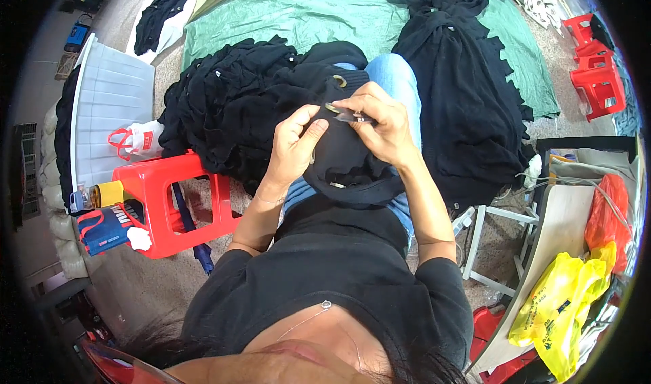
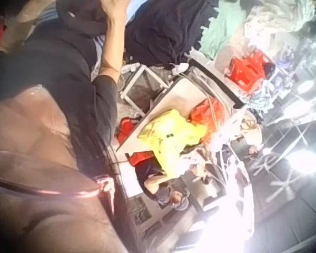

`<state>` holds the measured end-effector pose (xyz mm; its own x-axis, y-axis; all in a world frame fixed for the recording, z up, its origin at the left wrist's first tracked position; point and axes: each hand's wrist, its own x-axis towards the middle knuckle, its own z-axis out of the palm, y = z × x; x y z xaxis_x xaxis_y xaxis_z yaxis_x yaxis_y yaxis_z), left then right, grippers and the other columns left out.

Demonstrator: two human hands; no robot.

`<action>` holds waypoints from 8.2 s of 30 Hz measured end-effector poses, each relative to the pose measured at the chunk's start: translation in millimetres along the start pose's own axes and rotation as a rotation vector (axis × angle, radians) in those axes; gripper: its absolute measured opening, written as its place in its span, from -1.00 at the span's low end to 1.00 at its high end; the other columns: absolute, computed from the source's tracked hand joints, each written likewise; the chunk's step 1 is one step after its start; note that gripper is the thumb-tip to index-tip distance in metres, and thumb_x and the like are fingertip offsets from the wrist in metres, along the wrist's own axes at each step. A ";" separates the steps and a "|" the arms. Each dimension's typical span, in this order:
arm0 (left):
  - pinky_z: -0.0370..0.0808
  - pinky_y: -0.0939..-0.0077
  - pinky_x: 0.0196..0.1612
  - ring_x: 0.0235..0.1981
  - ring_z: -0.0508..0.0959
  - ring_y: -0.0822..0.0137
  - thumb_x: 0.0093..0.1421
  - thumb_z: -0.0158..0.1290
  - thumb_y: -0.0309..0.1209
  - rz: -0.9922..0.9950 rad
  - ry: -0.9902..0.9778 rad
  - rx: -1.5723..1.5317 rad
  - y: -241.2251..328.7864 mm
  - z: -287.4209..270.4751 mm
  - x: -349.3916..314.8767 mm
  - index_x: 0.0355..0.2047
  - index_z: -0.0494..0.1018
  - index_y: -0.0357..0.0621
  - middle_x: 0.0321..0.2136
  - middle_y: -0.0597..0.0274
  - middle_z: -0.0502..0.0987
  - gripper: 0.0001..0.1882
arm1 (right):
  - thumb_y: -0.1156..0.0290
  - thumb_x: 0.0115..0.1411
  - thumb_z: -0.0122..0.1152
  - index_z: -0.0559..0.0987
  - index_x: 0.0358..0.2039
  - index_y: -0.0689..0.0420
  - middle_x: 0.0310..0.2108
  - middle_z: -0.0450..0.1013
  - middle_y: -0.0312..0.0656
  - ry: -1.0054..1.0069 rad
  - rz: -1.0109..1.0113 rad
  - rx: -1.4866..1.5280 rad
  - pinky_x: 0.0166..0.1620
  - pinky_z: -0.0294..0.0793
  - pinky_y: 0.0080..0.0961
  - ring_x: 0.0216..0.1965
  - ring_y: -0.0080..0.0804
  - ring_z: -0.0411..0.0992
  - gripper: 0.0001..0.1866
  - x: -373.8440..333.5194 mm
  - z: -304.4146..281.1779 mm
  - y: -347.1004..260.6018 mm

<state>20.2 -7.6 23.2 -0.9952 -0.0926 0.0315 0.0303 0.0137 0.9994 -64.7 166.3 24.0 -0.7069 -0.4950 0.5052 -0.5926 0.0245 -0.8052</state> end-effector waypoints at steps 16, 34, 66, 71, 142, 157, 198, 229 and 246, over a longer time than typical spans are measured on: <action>0.47 0.64 -0.08 -0.20 0.53 0.51 0.24 0.02 -0.63 0.069 0.094 0.068 -26.0 5.7 10.5 -0.09 0.50 -0.37 -0.21 0.22 0.60 -0.77 | 0.45 0.31 0.10 0.48 -0.02 0.22 -0.26 0.43 -0.33 0.192 0.357 0.355 -0.16 0.35 -0.66 -0.28 -0.63 0.35 -0.75 -25.2 10.4 24.8; 0.47 0.56 -0.06 -0.20 0.57 0.44 0.21 0.02 -0.61 0.058 0.174 -0.061 -21.5 21.2 7.9 -0.14 0.51 -0.37 -0.22 0.14 0.62 -0.79 | 0.54 0.10 0.32 0.59 -0.29 0.26 -0.45 0.53 -0.14 0.199 0.115 -0.161 -0.39 0.46 -0.56 -0.48 -0.38 0.52 -0.85 -30.2 19.0 5.7; 0.47 0.58 -0.06 -0.20 0.56 0.45 0.22 0.02 -0.63 0.032 0.155 -0.130 -23.7 20.1 5.6 -0.13 0.50 -0.38 -0.23 0.16 0.61 -0.79 | 0.54 0.05 0.36 0.59 -0.31 0.27 -0.47 0.52 -0.13 0.194 0.137 -0.056 -0.42 0.48 -0.52 -0.49 -0.32 0.53 -0.82 -29.5 23.0 8.7; 0.47 0.58 -0.06 -0.20 0.55 0.47 0.23 0.02 -0.63 0.055 0.171 -0.055 -23.0 20.6 3.5 -0.13 0.50 -0.40 -0.23 0.19 0.60 -0.79 | 0.55 0.03 0.36 0.59 -0.35 0.26 -0.46 0.52 -0.10 0.197 0.022 -0.271 -0.44 0.48 -0.51 -0.48 -0.29 0.55 -0.84 -26.7 22.8 5.1; 0.43 0.67 -0.08 -0.19 0.48 0.60 0.27 0.06 -0.55 -0.233 -0.133 -0.579 5.3 5.7 33.3 -0.01 0.42 -0.36 -0.17 0.31 0.52 -0.72 | 0.58 0.17 0.24 0.60 -0.28 0.24 -0.51 0.45 -0.31 0.546 0.248 -0.230 -0.46 0.25 -0.70 -0.53 -0.69 0.30 -0.91 -5.2 -24.1 21.7; 0.42 0.56 -0.12 -0.23 0.45 0.50 0.24 0.03 -0.55 -0.048 -0.101 -0.028 -1.0 6.8 29.3 -0.02 0.39 -0.38 -0.31 0.21 0.51 -0.70 | 0.65 0.09 0.29 0.64 -0.31 0.23 -0.38 0.51 -0.22 0.255 0.103 0.006 -0.36 0.38 -0.67 -0.41 -0.54 0.45 -0.87 1.2 6.4 8.5; 0.46 0.57 -0.07 -0.20 0.56 0.46 0.20 0.04 -0.59 0.050 0.178 -0.050 -21.0 25.0 23.7 -0.11 0.51 -0.35 -0.24 0.14 0.63 -0.76 | 0.50 0.09 0.33 0.60 -0.29 0.19 -0.51 0.45 -0.19 0.187 -0.065 -0.367 -0.48 0.37 -0.50 -0.56 -0.33 0.44 -0.85 -12.5 9.7 14.0; 0.38 0.57 0.09 -0.02 0.49 0.43 0.22 0.04 -0.65 0.049 0.161 -0.252 -23.6 25.3 19.6 0.02 0.41 -0.38 -0.06 0.14 0.53 -0.67 | 0.50 0.12 0.33 0.57 -0.33 0.21 -0.45 0.54 -0.18 0.162 0.142 -0.218 -0.47 0.43 -0.57 -0.54 -0.41 0.52 -0.87 -17.3 12.1 -0.3; 0.42 0.58 0.05 -0.07 0.52 0.44 0.21 0.07 -0.66 0.107 0.209 -0.040 -17.1 25.2 15.9 -0.03 0.46 -0.37 -0.13 0.17 0.56 -0.71 | 0.45 0.09 0.35 0.58 -0.38 0.17 -0.47 0.52 -0.22 0.151 0.059 -0.371 -0.48 0.43 -0.52 -0.55 -0.35 0.50 -0.87 -13.6 8.5 0.9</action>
<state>1.5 15.9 6.4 -0.9452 -0.2971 0.1351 0.1428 -0.0040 0.9897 -52.3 165.6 13.8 -0.7761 -0.3507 0.5241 -0.6292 0.3748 -0.6809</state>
